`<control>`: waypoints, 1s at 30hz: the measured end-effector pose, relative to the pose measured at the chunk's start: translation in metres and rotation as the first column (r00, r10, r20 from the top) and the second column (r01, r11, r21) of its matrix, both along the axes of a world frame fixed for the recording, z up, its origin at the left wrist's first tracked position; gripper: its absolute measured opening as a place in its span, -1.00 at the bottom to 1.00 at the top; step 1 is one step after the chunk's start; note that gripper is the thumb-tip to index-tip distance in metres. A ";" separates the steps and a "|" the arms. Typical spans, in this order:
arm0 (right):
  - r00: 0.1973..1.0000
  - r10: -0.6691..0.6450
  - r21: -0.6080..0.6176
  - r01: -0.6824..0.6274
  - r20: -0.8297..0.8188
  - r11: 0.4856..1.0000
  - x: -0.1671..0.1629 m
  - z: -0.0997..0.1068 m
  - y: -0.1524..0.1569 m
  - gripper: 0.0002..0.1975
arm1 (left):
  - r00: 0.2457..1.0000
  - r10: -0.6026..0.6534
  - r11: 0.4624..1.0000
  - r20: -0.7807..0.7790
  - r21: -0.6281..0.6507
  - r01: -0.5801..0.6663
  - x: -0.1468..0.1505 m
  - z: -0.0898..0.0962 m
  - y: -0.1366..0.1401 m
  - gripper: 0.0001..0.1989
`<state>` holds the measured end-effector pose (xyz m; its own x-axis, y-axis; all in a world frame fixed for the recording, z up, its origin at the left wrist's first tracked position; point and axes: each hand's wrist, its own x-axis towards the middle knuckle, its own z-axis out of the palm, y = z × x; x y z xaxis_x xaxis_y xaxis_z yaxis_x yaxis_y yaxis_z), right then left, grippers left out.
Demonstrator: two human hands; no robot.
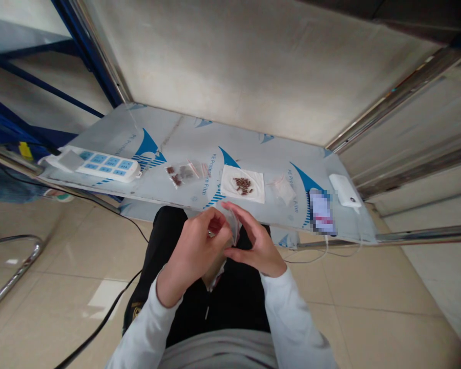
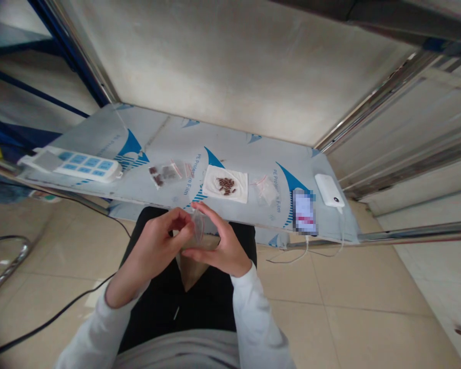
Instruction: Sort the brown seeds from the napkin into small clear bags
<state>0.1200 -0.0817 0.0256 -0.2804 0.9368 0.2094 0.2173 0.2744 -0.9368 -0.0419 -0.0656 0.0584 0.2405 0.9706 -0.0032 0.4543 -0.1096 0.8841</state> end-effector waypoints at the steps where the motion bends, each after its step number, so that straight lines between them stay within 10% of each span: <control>1: 0.999 0.016 -0.033 -0.017 -0.035 0.999 0.001 -0.003 0.001 -0.19 | 1.000 -0.016 1.000 0.016 -0.014 0.016 -0.001 0.000 0.000 -0.93; 9: 0.946 -0.040 -0.151 -0.010 -0.322 0.988 -0.003 -0.020 0.001 -0.33 | 0.998 -0.011 0.999 -0.068 -0.032 0.009 -0.006 0.000 -0.003 -0.89; 17: 0.941 -0.200 -0.136 0.168 -0.275 0.976 -0.003 -0.020 0.002 -0.60 | 0.973 0.157 0.981 -0.171 0.139 -0.134 -0.006 0.015 -0.007 -0.79; 24: 0.928 -0.272 0.038 0.271 0.255 0.962 0.054 -0.011 0.087 -0.55 | 0.949 0.302 0.948 -0.086 0.135 -0.290 -0.021 -0.004 0.003 -0.64; 27: 0.687 -0.199 0.144 0.138 0.698 0.980 0.077 -0.010 0.137 -0.58 | 0.962 0.262 0.962 -0.082 0.102 -0.253 -0.024 -0.011 0.005 -0.64; 30: 0.215 -0.092 0.108 -0.065 0.972 0.992 0.079 -0.009 0.170 -0.60 | 0.971 0.221 0.973 -0.090 0.090 -0.213 -0.024 -0.014 0.007 -0.63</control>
<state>0.1989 0.0878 0.0166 -0.3253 0.9369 -0.1281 0.9417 0.3333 0.0467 -0.0661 -0.0589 0.0448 0.0261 0.9977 0.0629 0.5594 -0.0667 0.8262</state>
